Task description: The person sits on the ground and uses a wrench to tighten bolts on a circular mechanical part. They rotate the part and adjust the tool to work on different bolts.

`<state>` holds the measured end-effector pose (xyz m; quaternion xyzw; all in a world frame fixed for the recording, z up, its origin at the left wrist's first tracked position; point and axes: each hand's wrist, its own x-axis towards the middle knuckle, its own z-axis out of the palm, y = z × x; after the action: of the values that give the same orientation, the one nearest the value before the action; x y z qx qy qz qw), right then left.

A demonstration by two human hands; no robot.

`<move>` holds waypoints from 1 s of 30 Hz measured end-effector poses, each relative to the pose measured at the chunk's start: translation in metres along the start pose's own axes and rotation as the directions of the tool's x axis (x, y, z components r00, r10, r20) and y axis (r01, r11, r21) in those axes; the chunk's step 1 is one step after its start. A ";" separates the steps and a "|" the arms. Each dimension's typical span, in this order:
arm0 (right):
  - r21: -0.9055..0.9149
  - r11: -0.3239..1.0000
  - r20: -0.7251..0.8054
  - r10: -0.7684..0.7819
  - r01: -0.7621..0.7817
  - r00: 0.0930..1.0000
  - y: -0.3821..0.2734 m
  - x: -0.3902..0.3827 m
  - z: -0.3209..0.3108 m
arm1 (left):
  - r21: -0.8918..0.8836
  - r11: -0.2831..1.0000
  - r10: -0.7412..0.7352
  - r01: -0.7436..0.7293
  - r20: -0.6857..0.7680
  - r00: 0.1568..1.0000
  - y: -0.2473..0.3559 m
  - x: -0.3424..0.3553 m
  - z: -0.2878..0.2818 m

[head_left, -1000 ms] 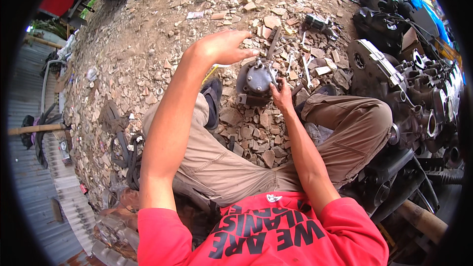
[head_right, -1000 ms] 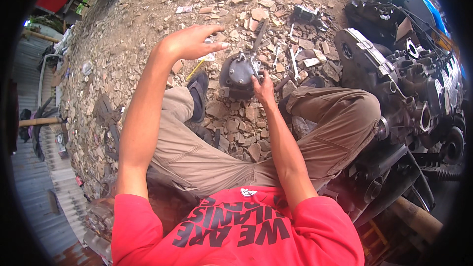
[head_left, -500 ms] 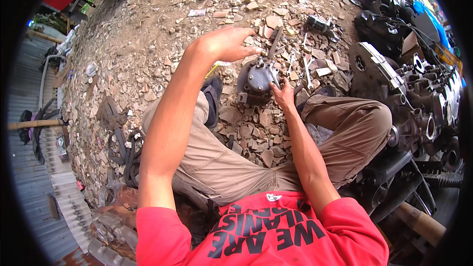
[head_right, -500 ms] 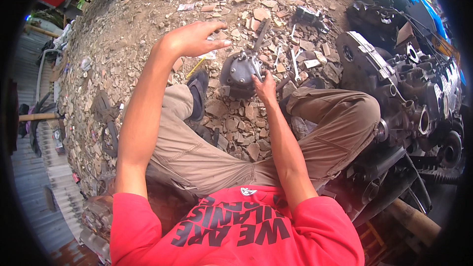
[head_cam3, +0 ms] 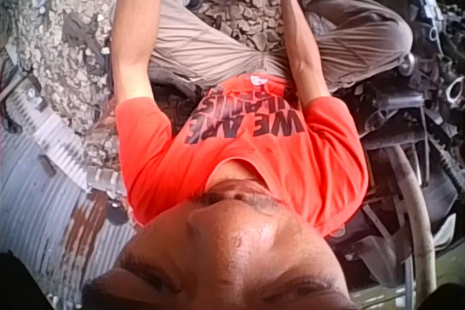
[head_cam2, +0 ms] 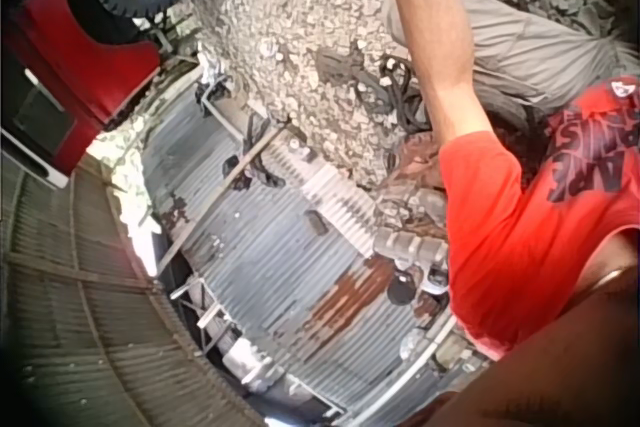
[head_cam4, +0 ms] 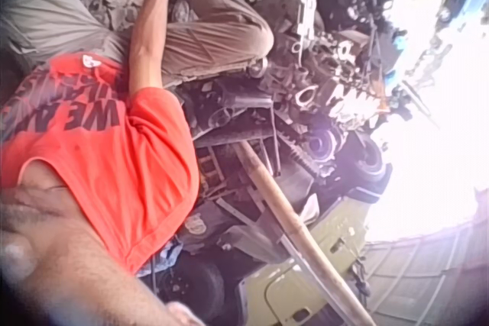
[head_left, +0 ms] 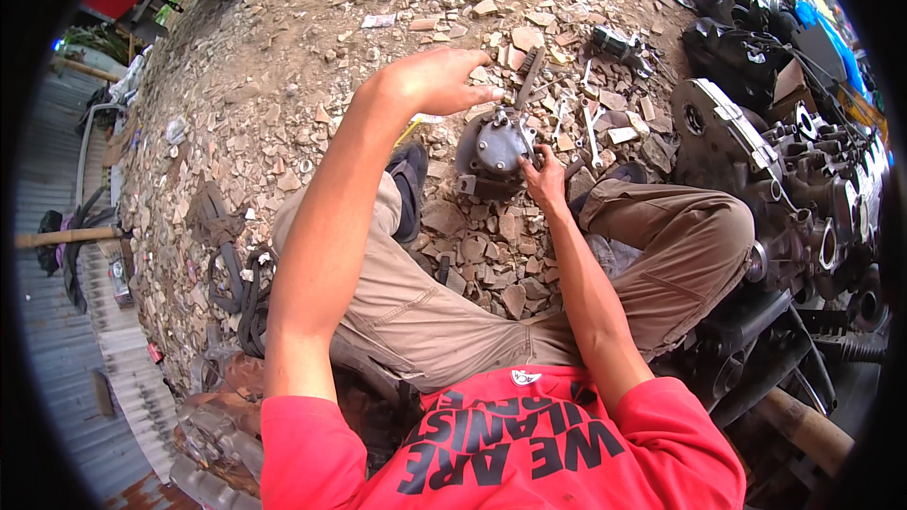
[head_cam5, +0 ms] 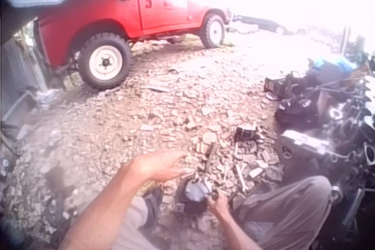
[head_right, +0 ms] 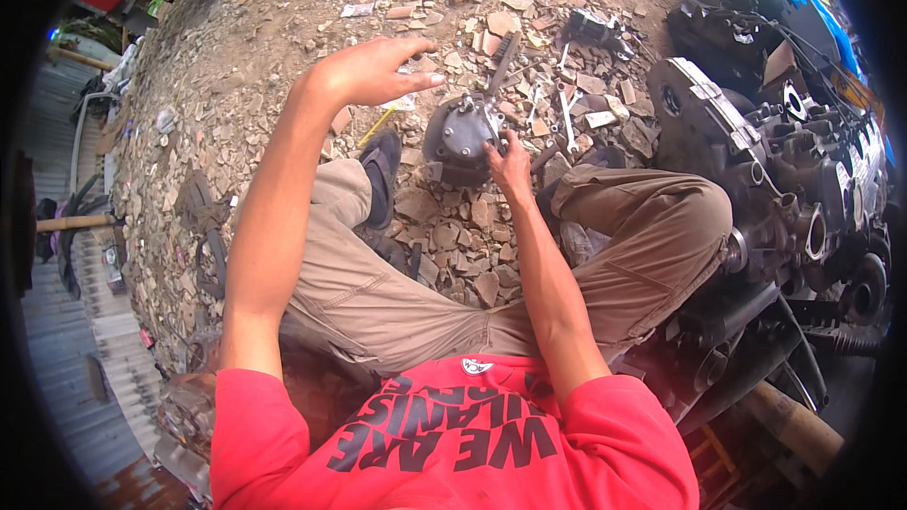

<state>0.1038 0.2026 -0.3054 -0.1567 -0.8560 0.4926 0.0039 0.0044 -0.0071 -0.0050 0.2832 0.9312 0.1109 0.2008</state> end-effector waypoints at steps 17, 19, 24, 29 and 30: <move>0.056 0.993 -0.044 -0.099 0.101 0.994 -0.007 -0.008 0.002 | 0.008 1.000 0.000 0.000 0.020 1.000 0.000 -0.001 -0.003; -0.019 0.998 -0.011 -0.064 0.063 0.998 -0.010 -0.007 -0.002 | -0.013 1.000 -0.013 0.013 0.039 0.999 0.002 -0.002 -0.005; 0.034 0.995 0.037 -0.091 0.090 0.995 0.001 0.002 -0.007 | 0.016 1.000 -0.023 0.022 0.044 0.999 0.004 0.001 -0.007; 0.009 0.996 -0.037 -0.085 0.085 0.996 -0.004 -0.003 -0.002 | 0.032 0.999 -0.021 0.019 0.055 0.998 0.004 0.000 -0.005; 0.013 0.995 -0.028 -0.099 0.099 0.995 0.000 0.000 -0.003 | 0.034 0.999 -0.014 0.012 0.054 0.998 0.005 0.001 -0.006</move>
<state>0.1044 0.2053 -0.3034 -0.1208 -0.8591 0.4956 0.0409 0.0036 -0.0031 0.0017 0.2835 0.9290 0.0864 0.2217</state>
